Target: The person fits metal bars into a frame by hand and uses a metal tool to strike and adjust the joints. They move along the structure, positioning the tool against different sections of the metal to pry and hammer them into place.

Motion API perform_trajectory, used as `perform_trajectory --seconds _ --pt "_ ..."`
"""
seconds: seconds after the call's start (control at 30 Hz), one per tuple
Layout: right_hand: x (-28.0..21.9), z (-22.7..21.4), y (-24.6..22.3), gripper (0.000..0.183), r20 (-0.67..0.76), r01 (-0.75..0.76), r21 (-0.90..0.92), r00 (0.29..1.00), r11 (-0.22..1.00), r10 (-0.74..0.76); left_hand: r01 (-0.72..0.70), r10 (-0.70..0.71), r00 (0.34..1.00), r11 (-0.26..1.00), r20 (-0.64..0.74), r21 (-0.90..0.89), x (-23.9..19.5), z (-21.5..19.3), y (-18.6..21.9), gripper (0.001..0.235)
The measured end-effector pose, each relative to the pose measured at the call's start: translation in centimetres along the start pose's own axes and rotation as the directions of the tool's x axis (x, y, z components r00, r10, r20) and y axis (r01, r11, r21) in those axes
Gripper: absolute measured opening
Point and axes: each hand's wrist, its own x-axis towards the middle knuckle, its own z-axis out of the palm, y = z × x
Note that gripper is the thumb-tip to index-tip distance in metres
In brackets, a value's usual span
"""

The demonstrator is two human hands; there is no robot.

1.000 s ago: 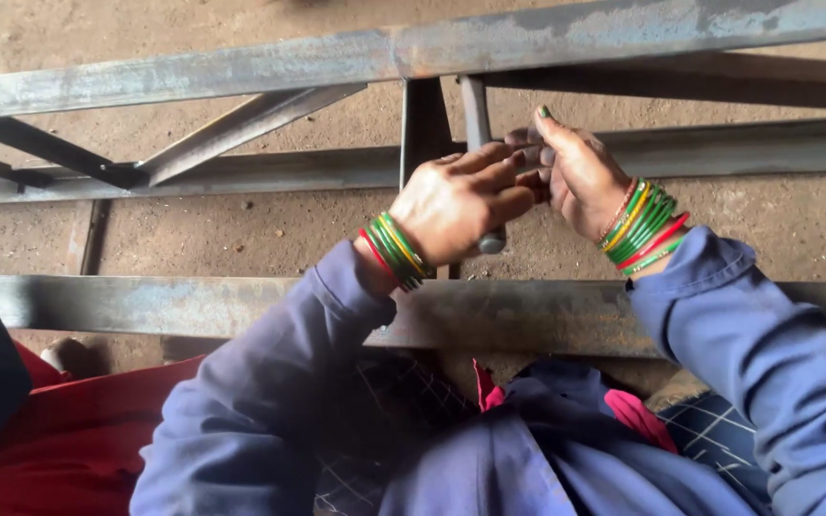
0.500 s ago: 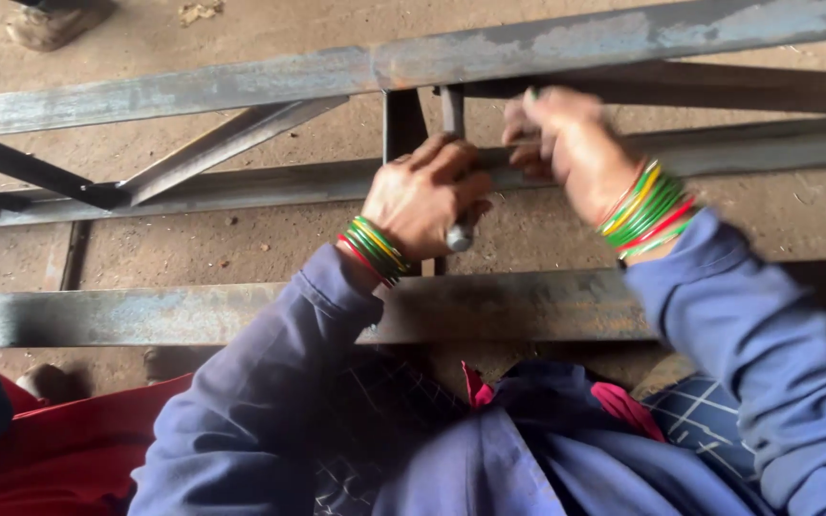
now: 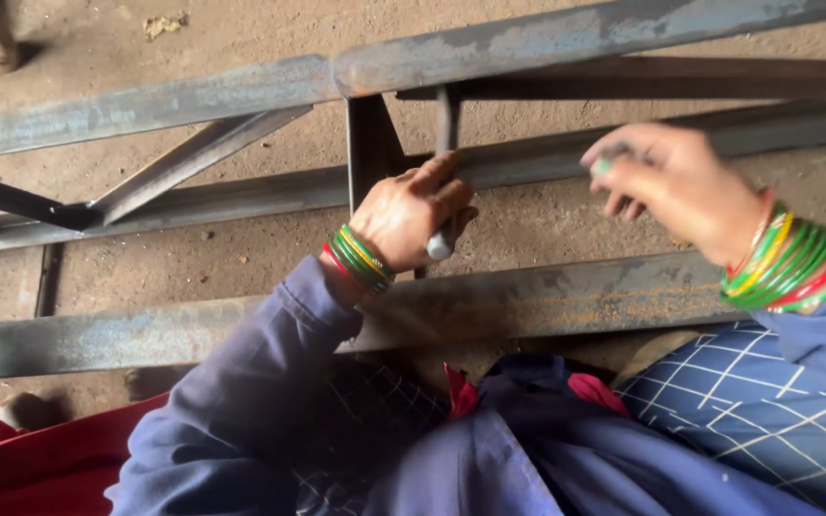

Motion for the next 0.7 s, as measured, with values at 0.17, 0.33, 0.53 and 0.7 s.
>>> perform_trajectory --seconds 0.17,0.33,0.53,0.7 --pt "-1.3 2.5 0.0 0.036 0.133 0.155 -0.403 0.985 0.902 -0.110 -0.105 0.105 0.994 0.994 -0.002 -0.017 0.4 -1.1 0.7 0.024" --pt "-2.4 3.5 -0.3 0.065 0.342 0.301 -0.741 0.939 0.600 -0.050 0.027 -0.034 0.999 0.977 -0.027 -0.212 0.2 -2.4 -0.2 0.020" --pt "-3.2 5.2 0.8 0.107 0.518 0.454 -0.785 0.854 0.422 0.045 -0.012 0.017 1.000 0.943 0.014 -0.333 2.6 -1.3 -1.2 0.017" --pt "-2.5 6.2 -0.6 0.107 0.545 0.385 -0.764 0.815 0.518 0.198 -0.087 0.137 0.984 0.928 0.116 -0.361 5.2 2.5 -2.4 0.019"
